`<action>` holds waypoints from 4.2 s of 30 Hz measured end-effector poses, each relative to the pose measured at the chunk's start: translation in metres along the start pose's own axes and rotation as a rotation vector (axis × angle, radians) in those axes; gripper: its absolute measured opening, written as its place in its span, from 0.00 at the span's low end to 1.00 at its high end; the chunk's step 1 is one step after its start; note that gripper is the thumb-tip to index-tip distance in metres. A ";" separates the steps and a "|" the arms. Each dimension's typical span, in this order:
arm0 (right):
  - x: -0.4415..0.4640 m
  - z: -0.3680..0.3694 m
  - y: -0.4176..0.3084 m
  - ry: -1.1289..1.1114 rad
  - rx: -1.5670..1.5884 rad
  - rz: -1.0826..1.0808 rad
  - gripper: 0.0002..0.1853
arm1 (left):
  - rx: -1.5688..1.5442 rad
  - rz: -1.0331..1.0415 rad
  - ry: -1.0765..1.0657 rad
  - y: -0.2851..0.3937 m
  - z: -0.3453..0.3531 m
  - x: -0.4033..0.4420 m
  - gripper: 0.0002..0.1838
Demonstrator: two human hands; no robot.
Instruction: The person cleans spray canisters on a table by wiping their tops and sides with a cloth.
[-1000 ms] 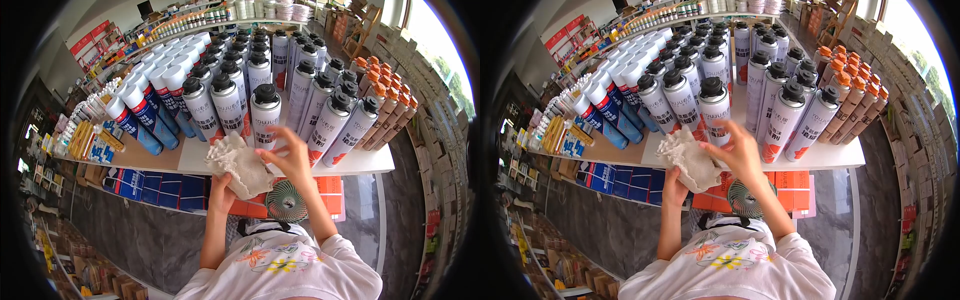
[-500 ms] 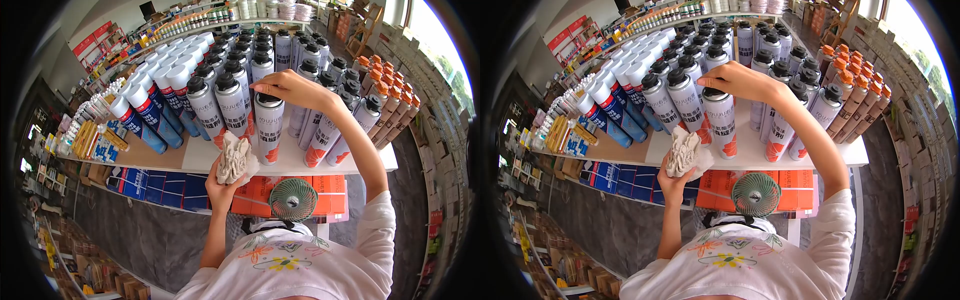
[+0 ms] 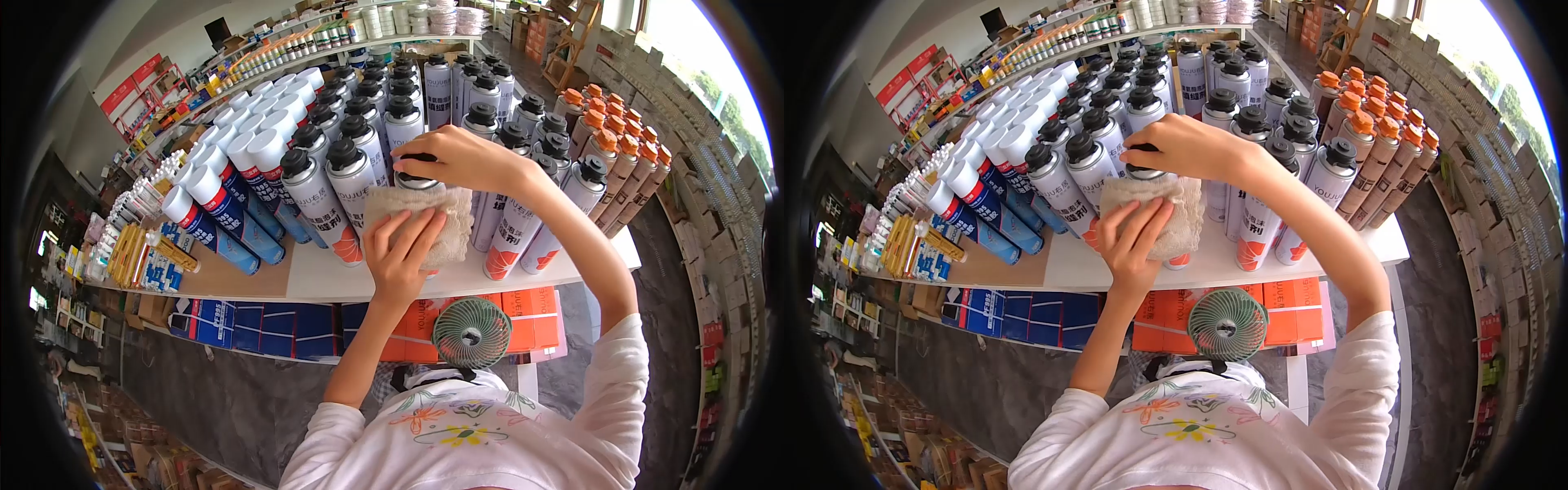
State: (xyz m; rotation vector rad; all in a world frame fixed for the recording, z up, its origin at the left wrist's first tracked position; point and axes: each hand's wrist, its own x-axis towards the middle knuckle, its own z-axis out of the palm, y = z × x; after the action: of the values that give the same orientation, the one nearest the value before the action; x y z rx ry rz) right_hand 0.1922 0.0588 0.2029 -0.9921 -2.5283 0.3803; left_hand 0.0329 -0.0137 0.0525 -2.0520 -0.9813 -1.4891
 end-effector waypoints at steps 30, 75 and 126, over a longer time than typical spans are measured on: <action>0.002 0.015 0.002 0.354 -0.432 -0.061 0.29 | -0.128 0.014 0.179 -0.011 0.020 0.019 0.25; 0.013 0.029 0.033 0.333 -0.809 -0.145 0.09 | -0.295 -0.165 0.144 -0.018 0.040 -0.026 0.24; -0.006 0.008 0.005 0.023 -0.260 0.006 0.39 | -0.231 -0.010 0.090 0.002 0.004 0.004 0.20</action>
State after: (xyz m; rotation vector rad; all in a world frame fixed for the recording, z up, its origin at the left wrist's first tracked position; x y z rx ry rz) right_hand 0.1959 0.0573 0.1926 -1.0903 -2.5999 0.0400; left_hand 0.0378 -0.0107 0.0545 -2.1154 -0.8188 -1.7550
